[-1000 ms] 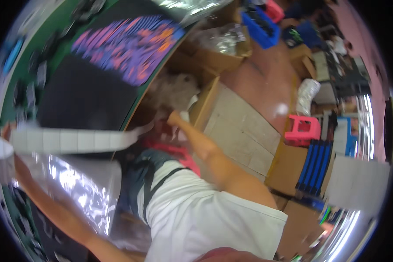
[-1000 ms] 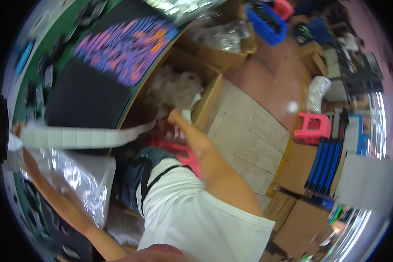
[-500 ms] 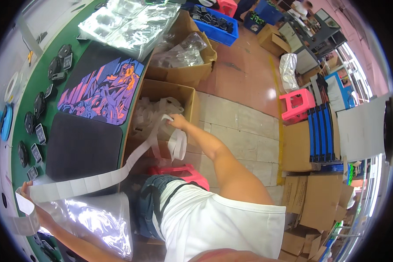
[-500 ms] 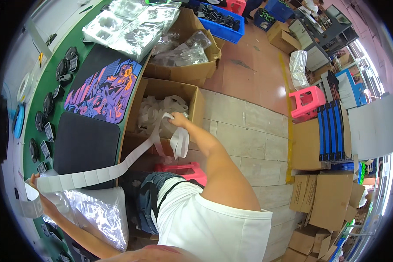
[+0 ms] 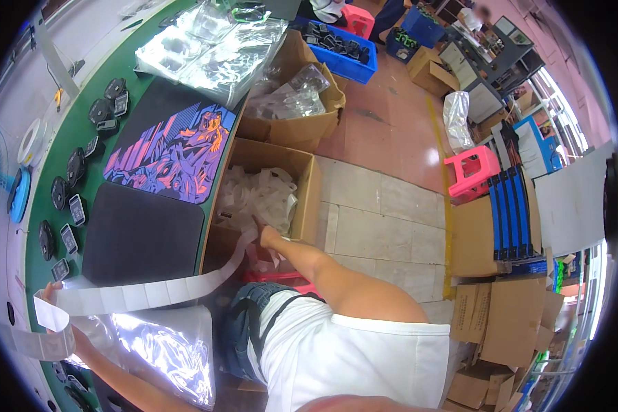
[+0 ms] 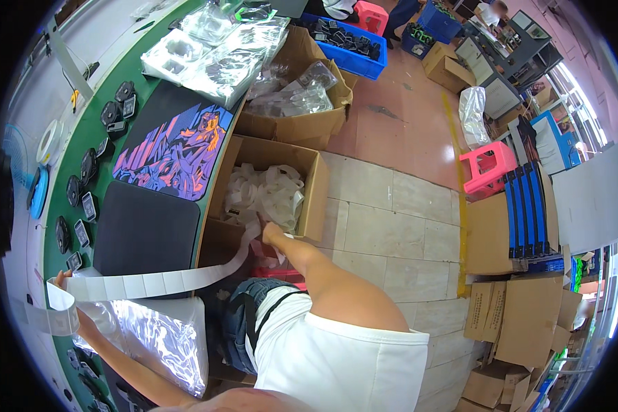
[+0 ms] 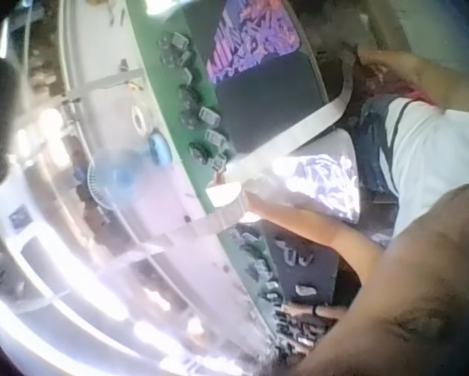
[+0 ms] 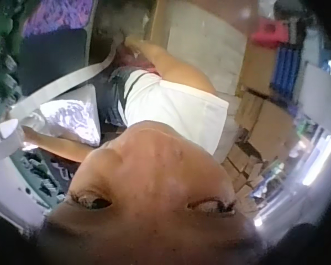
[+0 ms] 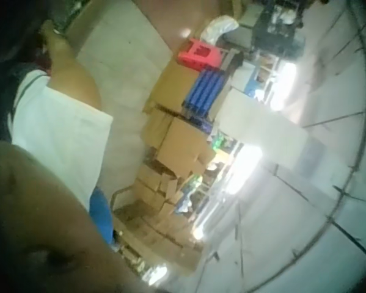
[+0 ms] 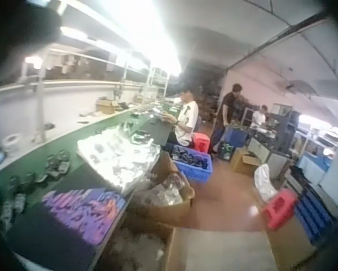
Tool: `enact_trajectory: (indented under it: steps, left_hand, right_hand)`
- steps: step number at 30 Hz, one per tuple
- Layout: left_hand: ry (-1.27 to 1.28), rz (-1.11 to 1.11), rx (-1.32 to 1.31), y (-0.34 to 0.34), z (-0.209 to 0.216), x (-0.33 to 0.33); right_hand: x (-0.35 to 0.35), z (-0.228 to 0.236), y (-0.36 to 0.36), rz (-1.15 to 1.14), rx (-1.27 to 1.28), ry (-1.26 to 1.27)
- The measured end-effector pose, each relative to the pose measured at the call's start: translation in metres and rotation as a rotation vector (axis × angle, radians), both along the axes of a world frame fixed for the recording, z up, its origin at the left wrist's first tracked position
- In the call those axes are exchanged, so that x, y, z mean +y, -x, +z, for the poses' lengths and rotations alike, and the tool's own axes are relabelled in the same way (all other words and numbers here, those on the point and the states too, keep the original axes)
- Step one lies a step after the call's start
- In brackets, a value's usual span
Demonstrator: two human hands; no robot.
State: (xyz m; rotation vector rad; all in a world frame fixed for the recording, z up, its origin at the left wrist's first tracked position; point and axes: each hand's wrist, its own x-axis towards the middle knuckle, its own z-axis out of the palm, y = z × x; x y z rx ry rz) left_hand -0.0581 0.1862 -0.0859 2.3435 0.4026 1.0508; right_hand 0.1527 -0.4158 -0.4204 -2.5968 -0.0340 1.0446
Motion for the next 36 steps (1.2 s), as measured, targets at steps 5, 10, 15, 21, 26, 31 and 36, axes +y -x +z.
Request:
enact_trajectory:
  steps: [5,10,15,21,26,31,36]
  left_hand:
    - [-0.012,0.013,-0.001,0.008,0.011,-0.013]
    - [-0.021,0.01,-0.021,-0.001,0.027,-0.054]
    - [-0.011,-0.011,-0.021,-0.017,0.052,-0.156]
    - [-0.021,-0.032,-0.021,-0.03,0.072,-0.2]
    - [-0.016,-0.052,-0.002,-0.007,0.07,-0.203]
    - [-0.008,-0.065,-0.025,-0.006,0.04,-0.112]
    - [0.027,-0.09,-0.047,-0.008,0.042,-0.132]
  right_hand:
    - [0.028,0.012,0.011,0.224,-0.247,-0.196]
    - [0.028,-0.011,-0.001,0.246,-0.205,-0.135]
    - [-0.008,-0.033,-0.009,0.223,-0.365,-0.352]
    - [-0.035,0.005,-0.052,0.193,-0.46,-0.202]
    - [-0.062,0.11,-0.136,0.108,-0.781,-0.425]
    - [-0.094,0.272,-0.208,0.073,-1.215,-0.567]
    - [-0.118,0.382,-0.216,0.044,-1.42,-0.514]
